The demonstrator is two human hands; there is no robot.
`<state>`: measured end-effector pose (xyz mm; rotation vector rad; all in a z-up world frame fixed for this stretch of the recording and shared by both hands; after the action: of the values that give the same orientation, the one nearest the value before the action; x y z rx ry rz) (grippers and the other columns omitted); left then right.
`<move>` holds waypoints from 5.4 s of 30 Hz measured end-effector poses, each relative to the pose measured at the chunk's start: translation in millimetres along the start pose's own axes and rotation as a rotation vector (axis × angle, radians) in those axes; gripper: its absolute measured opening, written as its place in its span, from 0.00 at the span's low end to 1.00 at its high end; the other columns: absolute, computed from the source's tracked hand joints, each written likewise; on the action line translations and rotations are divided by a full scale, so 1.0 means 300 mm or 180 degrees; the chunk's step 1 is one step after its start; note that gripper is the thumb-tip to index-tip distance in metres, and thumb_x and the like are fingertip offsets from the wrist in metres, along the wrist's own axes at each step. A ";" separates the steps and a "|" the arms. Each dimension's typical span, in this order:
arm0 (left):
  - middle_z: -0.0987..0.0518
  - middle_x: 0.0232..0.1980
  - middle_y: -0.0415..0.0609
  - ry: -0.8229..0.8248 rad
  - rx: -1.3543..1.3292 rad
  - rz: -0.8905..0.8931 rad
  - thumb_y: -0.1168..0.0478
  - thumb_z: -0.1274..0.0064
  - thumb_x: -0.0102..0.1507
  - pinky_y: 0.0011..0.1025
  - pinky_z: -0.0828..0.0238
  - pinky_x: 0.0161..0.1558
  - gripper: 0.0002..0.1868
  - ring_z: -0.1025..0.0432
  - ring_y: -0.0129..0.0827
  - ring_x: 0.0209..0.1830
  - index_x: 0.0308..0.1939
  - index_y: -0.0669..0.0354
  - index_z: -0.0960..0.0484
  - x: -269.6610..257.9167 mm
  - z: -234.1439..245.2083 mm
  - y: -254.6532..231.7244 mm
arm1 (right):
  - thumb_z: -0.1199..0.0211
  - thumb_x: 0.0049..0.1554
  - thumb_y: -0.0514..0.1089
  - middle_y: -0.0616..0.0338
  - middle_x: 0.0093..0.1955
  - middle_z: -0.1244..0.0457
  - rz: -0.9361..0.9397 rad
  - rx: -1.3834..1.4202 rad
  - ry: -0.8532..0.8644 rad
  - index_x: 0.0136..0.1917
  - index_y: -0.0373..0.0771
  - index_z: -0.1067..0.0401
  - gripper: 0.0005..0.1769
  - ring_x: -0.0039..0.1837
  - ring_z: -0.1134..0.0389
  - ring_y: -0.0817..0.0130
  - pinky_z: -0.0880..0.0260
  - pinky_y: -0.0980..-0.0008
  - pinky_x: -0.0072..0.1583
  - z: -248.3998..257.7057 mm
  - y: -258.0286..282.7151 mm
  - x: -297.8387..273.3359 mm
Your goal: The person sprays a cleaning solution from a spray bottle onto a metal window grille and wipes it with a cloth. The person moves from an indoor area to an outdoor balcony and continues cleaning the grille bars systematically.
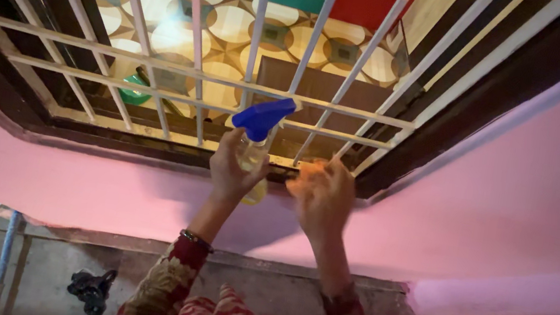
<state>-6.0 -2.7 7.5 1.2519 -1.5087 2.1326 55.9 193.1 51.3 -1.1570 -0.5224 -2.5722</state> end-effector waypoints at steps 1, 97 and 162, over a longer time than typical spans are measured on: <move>0.21 0.50 0.56 0.0022 -0.0018 0.0013 0.55 0.31 0.57 0.36 0.22 0.45 0.36 0.22 0.45 0.43 0.64 0.61 0.30 0.002 -0.003 -0.002 | 0.29 0.53 0.42 0.46 0.58 0.38 -0.0076 0.0159 -0.0035 0.51 0.37 0.28 0.15 0.60 0.37 0.46 0.36 0.49 0.61 -0.049 0.024 0.035; 0.21 0.50 0.55 0.0343 -0.0247 -0.0045 0.54 0.30 0.56 0.36 0.20 0.45 0.38 0.20 0.42 0.44 0.66 0.57 0.31 -0.057 -0.179 -0.096 | 0.50 0.70 0.38 0.47 0.73 0.49 -0.0860 0.0954 -0.1724 0.64 0.37 0.27 0.14 0.74 0.47 0.51 0.48 0.47 0.71 0.042 -0.319 0.103; 0.20 0.51 0.58 -0.0574 0.0684 -0.0221 0.54 0.32 0.56 0.35 0.21 0.48 0.36 0.22 0.41 0.47 0.63 0.63 0.31 0.015 0.116 0.188 | 0.39 0.68 0.34 0.50 0.41 0.45 -0.1426 0.4755 -0.1876 0.61 0.31 0.29 0.09 0.42 0.43 0.52 0.46 0.55 0.46 -0.051 0.063 0.367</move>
<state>-26.4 -58.3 -22.5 1.5832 -1.3048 2.2354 -17.7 158.8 129.6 -1.0877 -2.3957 -1.1604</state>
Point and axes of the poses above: each hand's wrist, its own x-axis towards the middle knuckle, its own z-axis out of the back of the hand, y = z × x, the point moved 1 cm from there along x, towards the middle knuckle
